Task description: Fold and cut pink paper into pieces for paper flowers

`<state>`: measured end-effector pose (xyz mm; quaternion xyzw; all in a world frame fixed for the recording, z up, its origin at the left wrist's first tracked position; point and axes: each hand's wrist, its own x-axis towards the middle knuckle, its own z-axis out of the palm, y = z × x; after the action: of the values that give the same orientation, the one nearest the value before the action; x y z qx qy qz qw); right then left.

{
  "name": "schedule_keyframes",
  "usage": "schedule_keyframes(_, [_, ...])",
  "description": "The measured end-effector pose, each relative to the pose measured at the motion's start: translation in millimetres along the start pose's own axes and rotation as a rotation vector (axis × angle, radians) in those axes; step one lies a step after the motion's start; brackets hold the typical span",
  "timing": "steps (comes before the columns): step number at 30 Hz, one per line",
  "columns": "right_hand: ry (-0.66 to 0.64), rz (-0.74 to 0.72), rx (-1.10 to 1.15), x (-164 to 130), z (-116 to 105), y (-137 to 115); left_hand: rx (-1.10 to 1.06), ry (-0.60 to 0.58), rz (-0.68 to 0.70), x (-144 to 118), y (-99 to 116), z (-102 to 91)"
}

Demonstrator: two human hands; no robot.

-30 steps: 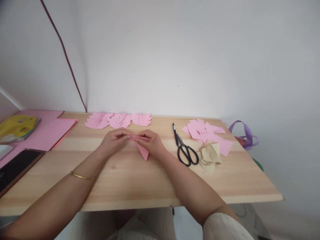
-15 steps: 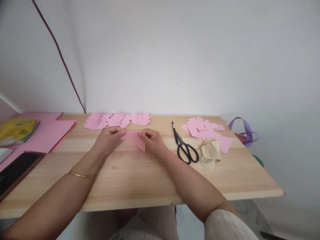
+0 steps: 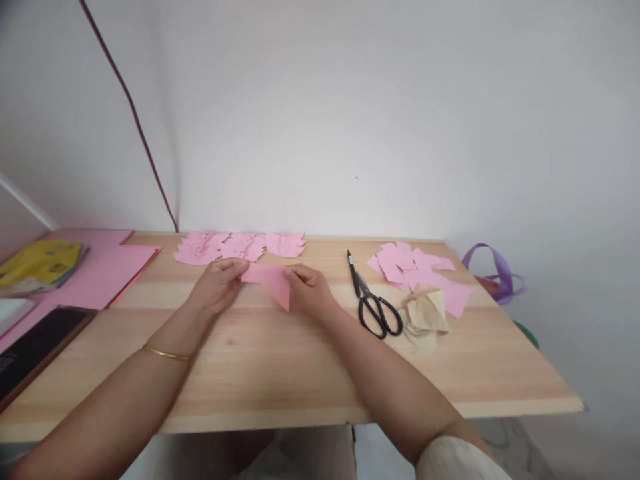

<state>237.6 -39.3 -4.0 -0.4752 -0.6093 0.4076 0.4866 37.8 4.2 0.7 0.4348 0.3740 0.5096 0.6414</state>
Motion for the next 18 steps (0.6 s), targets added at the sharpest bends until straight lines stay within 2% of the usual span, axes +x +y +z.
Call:
schedule_keyframes(7, [0.047, -0.063, 0.057, 2.7, -4.1, 5.1, -0.047, -0.026, 0.013, -1.7, 1.6, -0.1])
schedule_keyframes(12, [0.104, -0.206, -0.007, 4.5, -5.3, 3.9, 0.071, -0.025, 0.028, -2.9, 0.0, -1.1])
schedule_keyframes(16, [0.126, -0.244, -0.022, 4.4, -4.7, 0.6, 0.171, -0.033, 0.155, -2.6, 0.2, -0.6])
schedule_keyframes(18, [0.138, -0.255, -0.013, 4.7, -4.6, 1.8, 0.142, -0.047, 0.189, -3.3, 1.8, 0.6])
